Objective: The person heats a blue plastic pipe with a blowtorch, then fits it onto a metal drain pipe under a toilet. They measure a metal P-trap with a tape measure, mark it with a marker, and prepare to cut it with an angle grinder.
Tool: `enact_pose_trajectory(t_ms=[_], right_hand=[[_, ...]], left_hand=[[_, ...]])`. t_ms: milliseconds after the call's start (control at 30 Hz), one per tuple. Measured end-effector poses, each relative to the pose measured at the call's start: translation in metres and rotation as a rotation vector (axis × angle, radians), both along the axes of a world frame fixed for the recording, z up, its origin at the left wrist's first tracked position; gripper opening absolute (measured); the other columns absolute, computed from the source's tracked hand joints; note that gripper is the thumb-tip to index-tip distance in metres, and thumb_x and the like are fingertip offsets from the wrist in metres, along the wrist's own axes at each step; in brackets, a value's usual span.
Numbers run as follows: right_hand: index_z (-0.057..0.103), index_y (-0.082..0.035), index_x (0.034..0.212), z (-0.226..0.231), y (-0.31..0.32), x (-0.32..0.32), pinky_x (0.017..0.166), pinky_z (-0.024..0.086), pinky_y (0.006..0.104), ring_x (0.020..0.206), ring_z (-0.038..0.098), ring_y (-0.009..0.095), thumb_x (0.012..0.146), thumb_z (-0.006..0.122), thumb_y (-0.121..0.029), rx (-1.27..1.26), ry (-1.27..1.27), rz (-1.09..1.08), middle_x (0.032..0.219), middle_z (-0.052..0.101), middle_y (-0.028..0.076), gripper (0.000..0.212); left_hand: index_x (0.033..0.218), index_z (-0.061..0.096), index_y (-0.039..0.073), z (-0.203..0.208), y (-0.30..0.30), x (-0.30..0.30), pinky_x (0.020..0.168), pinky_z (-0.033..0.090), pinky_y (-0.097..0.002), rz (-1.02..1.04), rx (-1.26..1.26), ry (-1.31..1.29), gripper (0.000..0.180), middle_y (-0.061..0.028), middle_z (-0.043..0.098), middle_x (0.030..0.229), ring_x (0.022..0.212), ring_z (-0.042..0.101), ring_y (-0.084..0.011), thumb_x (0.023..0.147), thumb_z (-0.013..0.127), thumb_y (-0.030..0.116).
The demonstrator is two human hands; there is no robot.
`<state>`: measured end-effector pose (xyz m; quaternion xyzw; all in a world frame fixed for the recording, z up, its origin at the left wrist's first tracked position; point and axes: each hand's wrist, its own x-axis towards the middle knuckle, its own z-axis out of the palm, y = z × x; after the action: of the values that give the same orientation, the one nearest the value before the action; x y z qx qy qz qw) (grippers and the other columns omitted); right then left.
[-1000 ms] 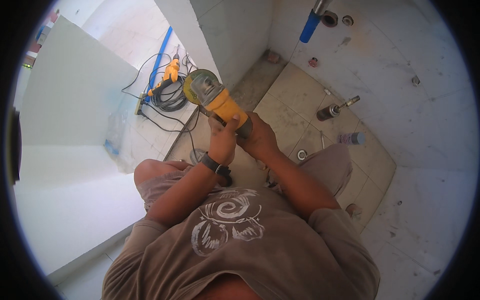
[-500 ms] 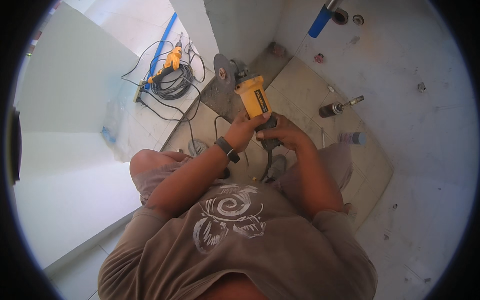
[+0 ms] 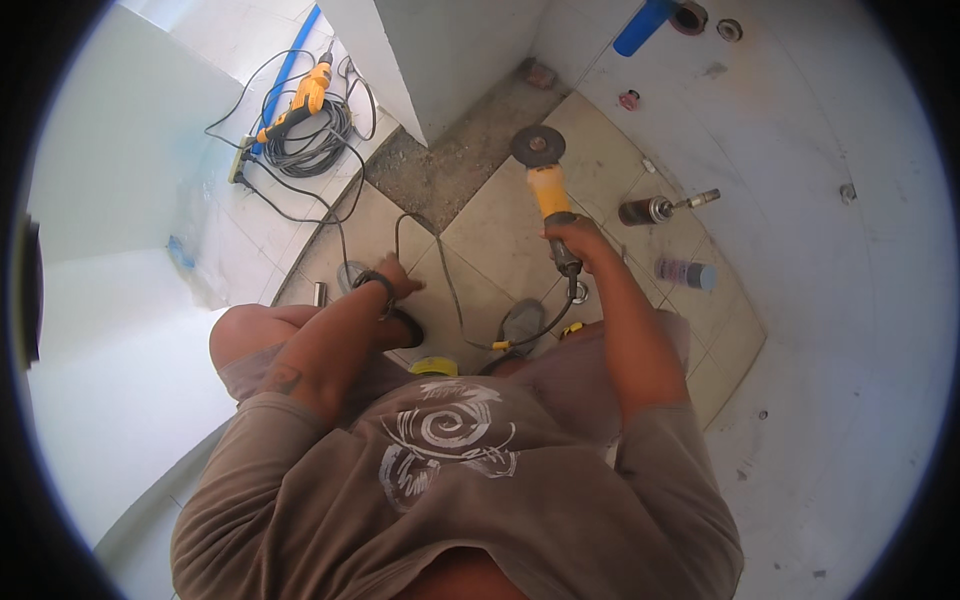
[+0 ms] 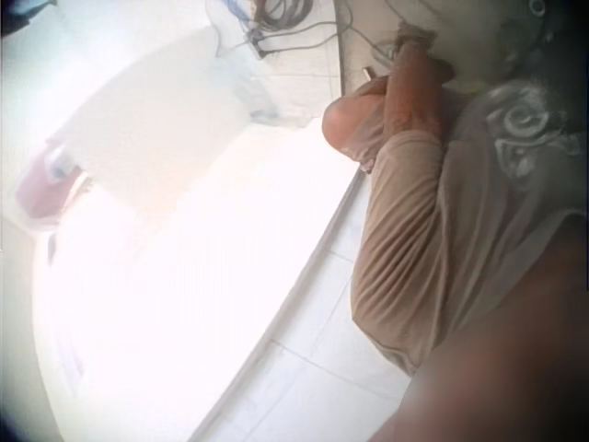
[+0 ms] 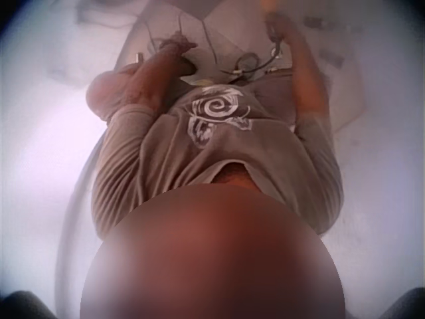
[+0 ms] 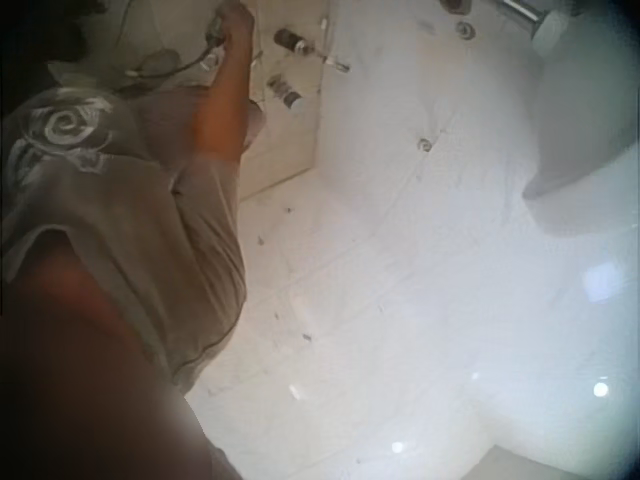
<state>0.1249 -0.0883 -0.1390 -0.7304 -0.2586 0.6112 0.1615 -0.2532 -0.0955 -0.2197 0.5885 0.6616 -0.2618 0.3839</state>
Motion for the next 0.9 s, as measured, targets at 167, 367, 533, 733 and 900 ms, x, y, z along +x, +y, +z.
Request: enact_pose_trajectory(t_ms=[167, 367, 533, 733, 900], right_hand=[[0.062, 0.004, 0.119, -0.068, 0.0, 0.039, 0.059, 0.057, 0.0354, 0.067, 0.072, 0.023, 0.079, 0.083, -0.02, -0.025, -0.107, -0.013, 0.087, 0.071, 0.013, 0.052], [0.06, 0.003, 0.12, -0.12, -0.006, 0.066, 0.06, 0.058, 0.0359, 0.068, 0.073, 0.024, 0.079, 0.082, -0.018, 0.026, -0.144, 0.022, 0.09, 0.071, 0.013, 0.051], [0.059, 0.0, 0.121, -0.145, -0.019, 0.074, 0.06, 0.057, 0.0353, 0.07, 0.072, 0.022, 0.079, 0.081, -0.018, 0.01, -0.083, -0.055, 0.091, 0.07, 0.012, 0.05], [0.059, -0.002, 0.124, -0.154, -0.028, 0.082, 0.067, 0.057, 0.0363, 0.075, 0.07, 0.022, 0.079, 0.079, -0.018, -0.067, -0.086, -0.061, 0.096, 0.069, 0.011, 0.051], [0.06, -0.002, 0.124, -0.145, -0.018, 0.075, 0.072, 0.055, 0.0379, 0.081, 0.067, 0.022, 0.076, 0.079, -0.021, -0.165, -0.224, 0.024, 0.099, 0.068, 0.011, 0.055]], left_hand=[[0.144, 0.044, -0.003, -0.037, -0.011, -0.026, 0.094, 0.054, -0.048, -0.09, -0.027, -0.16, 0.067, -0.0308, 0.07, 0.112, 0.109, 0.069, -0.042, 0.087, 0.071, 0.019], [0.139, 0.059, 0.005, 0.076, 0.105, -0.21, 0.067, 0.06, -0.0386, -0.321, -0.232, 0.022, 0.046, -0.0146, 0.074, 0.087, 0.072, 0.073, -0.0256, 0.093, 0.057, 0.007], [0.138, 0.062, 0.009, 0.143, 0.033, -0.328, 0.079, 0.06, -0.0413, -0.006, -0.301, -0.098, 0.043, -0.0167, 0.075, 0.101, 0.095, 0.074, -0.0242, 0.096, 0.06, 0.017], [0.138, 0.061, 0.007, 0.044, -0.138, -0.326, 0.08, 0.059, -0.0419, 0.612, -0.202, 0.001, 0.043, -0.018, 0.074, 0.104, 0.096, 0.073, -0.0272, 0.097, 0.061, 0.019], [0.138, 0.059, 0.006, -0.031, -0.206, -0.288, 0.08, 0.058, -0.0425, 0.948, -0.045, 0.072, 0.043, -0.0192, 0.073, 0.106, 0.097, 0.073, -0.0298, 0.097, 0.062, 0.02]])
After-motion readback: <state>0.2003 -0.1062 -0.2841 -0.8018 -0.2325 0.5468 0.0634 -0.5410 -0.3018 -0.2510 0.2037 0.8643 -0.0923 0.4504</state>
